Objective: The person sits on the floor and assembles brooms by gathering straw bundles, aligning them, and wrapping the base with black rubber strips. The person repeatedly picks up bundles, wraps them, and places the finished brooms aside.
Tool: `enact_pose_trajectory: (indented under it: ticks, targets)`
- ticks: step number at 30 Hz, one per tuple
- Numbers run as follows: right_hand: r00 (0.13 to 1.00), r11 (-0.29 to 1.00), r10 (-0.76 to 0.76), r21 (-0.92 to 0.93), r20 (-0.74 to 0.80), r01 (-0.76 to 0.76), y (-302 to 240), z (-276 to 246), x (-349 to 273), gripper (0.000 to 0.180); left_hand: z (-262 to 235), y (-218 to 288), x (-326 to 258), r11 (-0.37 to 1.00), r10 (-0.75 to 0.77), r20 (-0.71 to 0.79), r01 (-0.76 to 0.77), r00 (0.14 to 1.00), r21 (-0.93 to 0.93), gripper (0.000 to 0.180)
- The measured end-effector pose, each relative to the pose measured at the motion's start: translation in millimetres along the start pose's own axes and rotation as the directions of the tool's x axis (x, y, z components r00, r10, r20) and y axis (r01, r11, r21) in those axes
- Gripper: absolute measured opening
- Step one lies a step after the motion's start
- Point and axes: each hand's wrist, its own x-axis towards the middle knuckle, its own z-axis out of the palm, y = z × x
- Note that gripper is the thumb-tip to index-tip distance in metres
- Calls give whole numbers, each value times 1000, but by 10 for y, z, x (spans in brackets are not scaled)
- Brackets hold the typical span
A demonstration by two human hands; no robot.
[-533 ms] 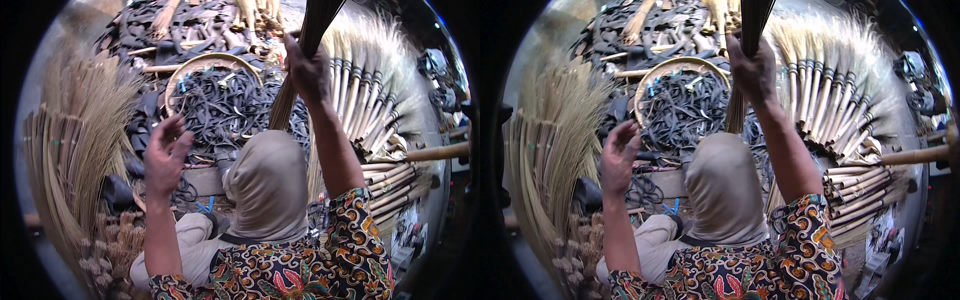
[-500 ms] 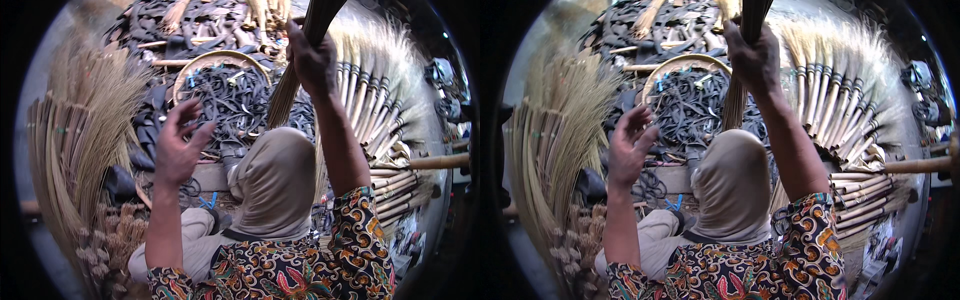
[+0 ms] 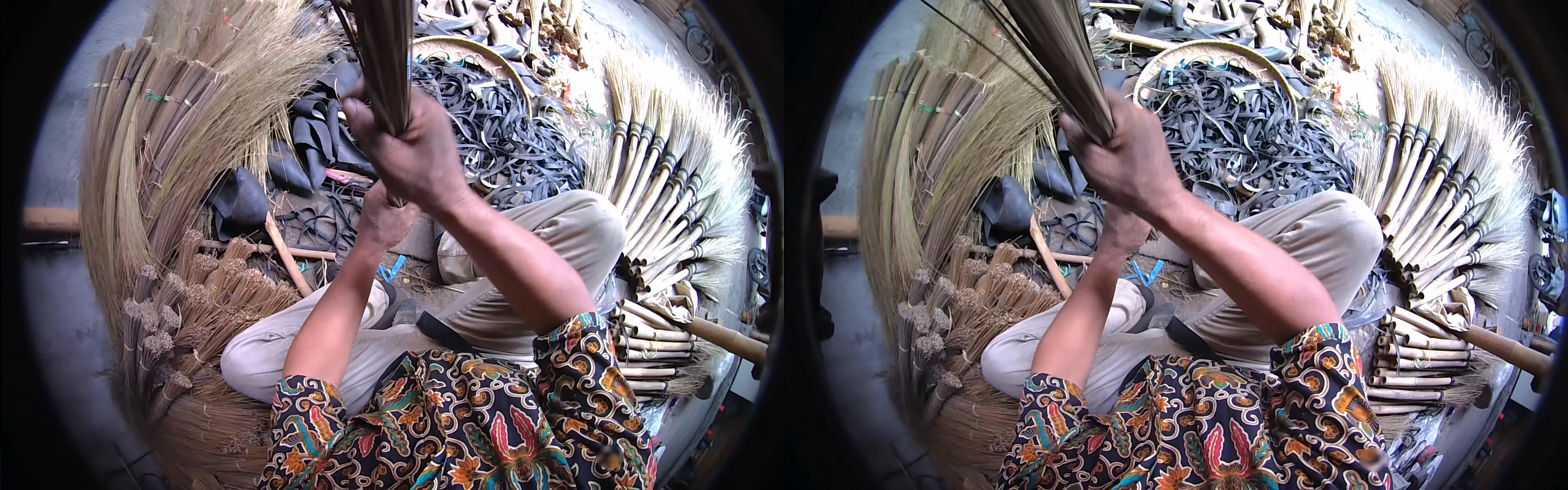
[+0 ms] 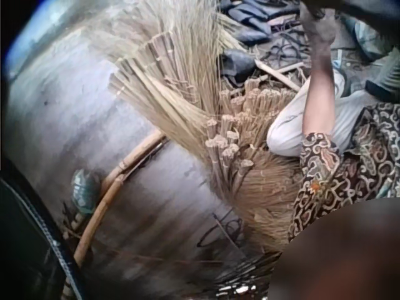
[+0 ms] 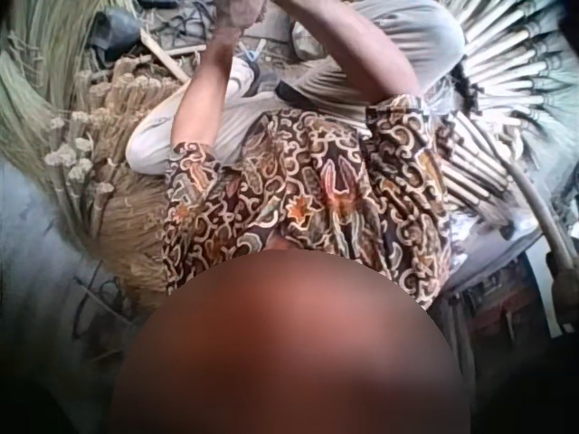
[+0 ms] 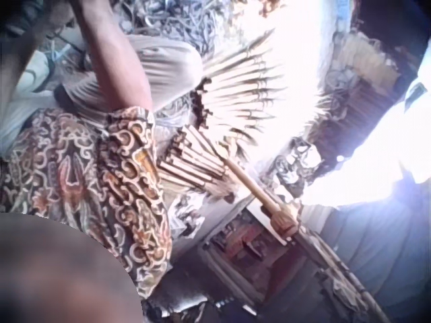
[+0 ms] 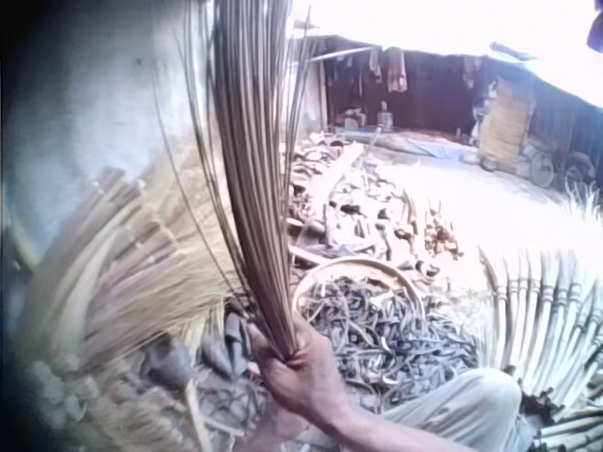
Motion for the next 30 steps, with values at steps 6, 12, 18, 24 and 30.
enact_pose_trajectory:
  ticks: [6,12,18,24,30]
  targets:
    - [969,973,229,13,93,-231,751,347,-462,24,-104,-568,-185,960,132,-132,-94,982,264,42]
    - [989,998,52,18,136,-55,823,330,-424,25,-135,-571,-230,931,199,-102,-156,975,330,44]
    - [962,988,154,-13,225,-155,1012,337,-552,26,-103,-835,-296,972,148,-170,-112,974,206,42]
    - [916,919,356,105,186,-379,946,260,-251,23,-14,-945,-576,865,-330,-151,362,932,347,17]
    - [758,563,523,510,389,-650,769,-12,-113,50,-117,-303,-408,671,-541,351,644,764,-368,17]
